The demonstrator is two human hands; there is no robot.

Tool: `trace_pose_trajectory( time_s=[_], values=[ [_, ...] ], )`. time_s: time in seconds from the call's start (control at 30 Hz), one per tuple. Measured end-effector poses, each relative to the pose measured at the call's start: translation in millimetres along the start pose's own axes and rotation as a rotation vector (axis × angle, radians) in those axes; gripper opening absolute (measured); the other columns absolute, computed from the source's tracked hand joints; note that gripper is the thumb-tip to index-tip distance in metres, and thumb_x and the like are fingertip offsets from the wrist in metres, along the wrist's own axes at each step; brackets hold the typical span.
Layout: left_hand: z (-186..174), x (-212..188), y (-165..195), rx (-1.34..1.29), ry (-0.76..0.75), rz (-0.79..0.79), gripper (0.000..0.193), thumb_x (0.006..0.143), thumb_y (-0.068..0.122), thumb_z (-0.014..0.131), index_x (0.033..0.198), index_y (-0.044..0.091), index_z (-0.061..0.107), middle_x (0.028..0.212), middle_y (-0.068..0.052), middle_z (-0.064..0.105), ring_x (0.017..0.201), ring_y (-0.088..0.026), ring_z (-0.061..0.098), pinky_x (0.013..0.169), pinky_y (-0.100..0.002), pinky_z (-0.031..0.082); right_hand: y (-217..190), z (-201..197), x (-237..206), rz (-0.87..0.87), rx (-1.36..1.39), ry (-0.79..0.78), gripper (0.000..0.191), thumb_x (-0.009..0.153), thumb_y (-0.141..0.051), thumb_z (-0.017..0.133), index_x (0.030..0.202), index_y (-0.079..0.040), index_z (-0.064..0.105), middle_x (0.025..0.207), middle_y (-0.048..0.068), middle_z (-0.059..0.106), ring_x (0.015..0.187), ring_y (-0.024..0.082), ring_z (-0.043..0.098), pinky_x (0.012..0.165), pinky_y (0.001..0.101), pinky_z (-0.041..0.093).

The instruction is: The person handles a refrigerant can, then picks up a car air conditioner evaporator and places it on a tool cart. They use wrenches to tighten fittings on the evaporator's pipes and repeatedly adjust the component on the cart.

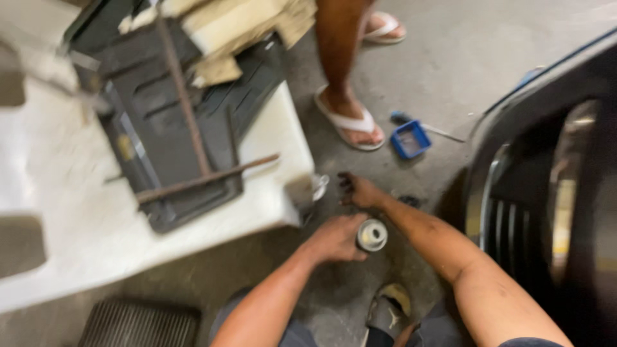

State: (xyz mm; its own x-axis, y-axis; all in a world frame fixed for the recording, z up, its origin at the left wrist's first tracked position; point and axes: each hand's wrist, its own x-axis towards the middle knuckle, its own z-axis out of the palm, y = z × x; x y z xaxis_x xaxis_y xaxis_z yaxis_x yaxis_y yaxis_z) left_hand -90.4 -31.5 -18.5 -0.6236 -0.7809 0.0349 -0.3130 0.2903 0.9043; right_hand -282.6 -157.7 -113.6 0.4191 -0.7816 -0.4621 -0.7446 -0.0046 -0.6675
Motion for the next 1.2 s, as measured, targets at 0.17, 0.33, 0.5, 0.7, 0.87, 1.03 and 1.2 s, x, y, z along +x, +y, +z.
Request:
trace_pose_trajectory(
  time_s=[0.17, 0.33, 0.5, 0.7, 0.87, 1.03, 1.2],
  values=[
    [-5.2, 30.0, 18.6, -0.029, 0.002, -0.018, 0.07, 0.066, 0.029, 0.088, 0.127, 0.01, 0.06, 0.113, -0.019, 0.073, 0.107, -0.039, 0.069, 0.089, -0.047, 0.055, 41.4, -49.7, -38.3, 0.195, -0.545, -0.081, 0.066, 0.084, -0.023, 0.07, 0.147, -0.016, 0.053, 0.122, 0.021, 0.071, 0.114, 0.037, 0.068, 0.093, 0.0485, 0.054],
    [0.4, 33.5, 28.9, 0.071, 0.02, -0.23, 0.077, 0.063, 0.035, 0.088, 0.132, 0.015, 0.059, 0.112, -0.016, 0.073, 0.105, -0.038, 0.069, 0.087, -0.047, 0.054, 55.8, -58.5, -76.3, 0.157, -0.482, -0.033, 0.064, 0.077, -0.022, 0.073, 0.139, -0.012, 0.058, 0.121, 0.022, 0.07, 0.112, 0.038, 0.067, 0.093, 0.0482, 0.054],
    [-8.0, 26.6, 48.3, 0.197, 0.14, -0.181, 0.08, 0.065, 0.046, 0.09, 0.127, 0.007, 0.058, 0.1, -0.021, 0.074, 0.094, -0.04, 0.072, 0.081, -0.049, 0.057, 39.9, -21.8, -103.6, 0.058, -0.504, -0.029, 0.052, 0.08, -0.03, 0.075, 0.128, -0.013, 0.064, 0.119, 0.02, 0.07, 0.11, 0.039, 0.067, 0.091, 0.0497, 0.054],
    [-9.6, 52.3, 91.1, 0.139, 0.256, -0.126, 0.072, 0.064, 0.048, 0.089, 0.119, 0.009, 0.063, 0.095, -0.021, 0.076, 0.092, -0.042, 0.072, 0.076, -0.051, 0.057, 49.7, 6.3, -156.3, 0.009, -0.364, 0.08, 0.044, 0.081, -0.03, 0.076, 0.12, -0.012, 0.072, 0.118, 0.019, 0.073, 0.11, 0.038, 0.068, 0.092, 0.0481, 0.055],
    [8.9, 61.7, 112.8, 0.208, 0.284, -0.114, 0.073, 0.064, 0.051, 0.09, 0.115, 0.007, 0.062, 0.095, -0.021, 0.075, 0.09, -0.043, 0.071, 0.075, -0.051, 0.057, 29.0, -4.6, -210.6, 0.188, -0.114, 0.312, 0.057, 0.077, -0.026, 0.082, 0.129, -0.011, 0.063, 0.118, 0.018, 0.072, 0.111, 0.036, 0.068, 0.092, 0.0468, 0.055],
    [26.6, 64.5, 121.4, 0.202, 0.308, -0.113, 0.073, 0.06, 0.052, 0.09, 0.111, 0.007, 0.063, 0.094, -0.019, 0.075, 0.089, -0.041, 0.072, 0.074, -0.05, 0.057, -0.7, -18.6, -241.3, 0.013, 0.058, 0.521, 0.08, 0.066, -0.021, 0.091, 0.134, -0.003, 0.052, 0.121, 0.02, 0.068, 0.114, 0.033, 0.066, 0.095, 0.0442, 0.052],
    [45.3, 54.4, 132.9, 0.242, 0.334, 0.003, 0.072, 0.063, 0.057, 0.09, 0.109, 0.007, 0.066, 0.097, -0.019, 0.074, 0.09, -0.041, 0.071, 0.077, -0.05, 0.057, 1.4, 6.5, -248.2, -0.085, 0.175, 0.583, 0.056, 0.071, -0.019, 0.087, 0.121, -0.004, 0.069, 0.12, 0.015, 0.075, 0.112, 0.028, 0.072, 0.096, 0.0397, 0.055]
  ],
)
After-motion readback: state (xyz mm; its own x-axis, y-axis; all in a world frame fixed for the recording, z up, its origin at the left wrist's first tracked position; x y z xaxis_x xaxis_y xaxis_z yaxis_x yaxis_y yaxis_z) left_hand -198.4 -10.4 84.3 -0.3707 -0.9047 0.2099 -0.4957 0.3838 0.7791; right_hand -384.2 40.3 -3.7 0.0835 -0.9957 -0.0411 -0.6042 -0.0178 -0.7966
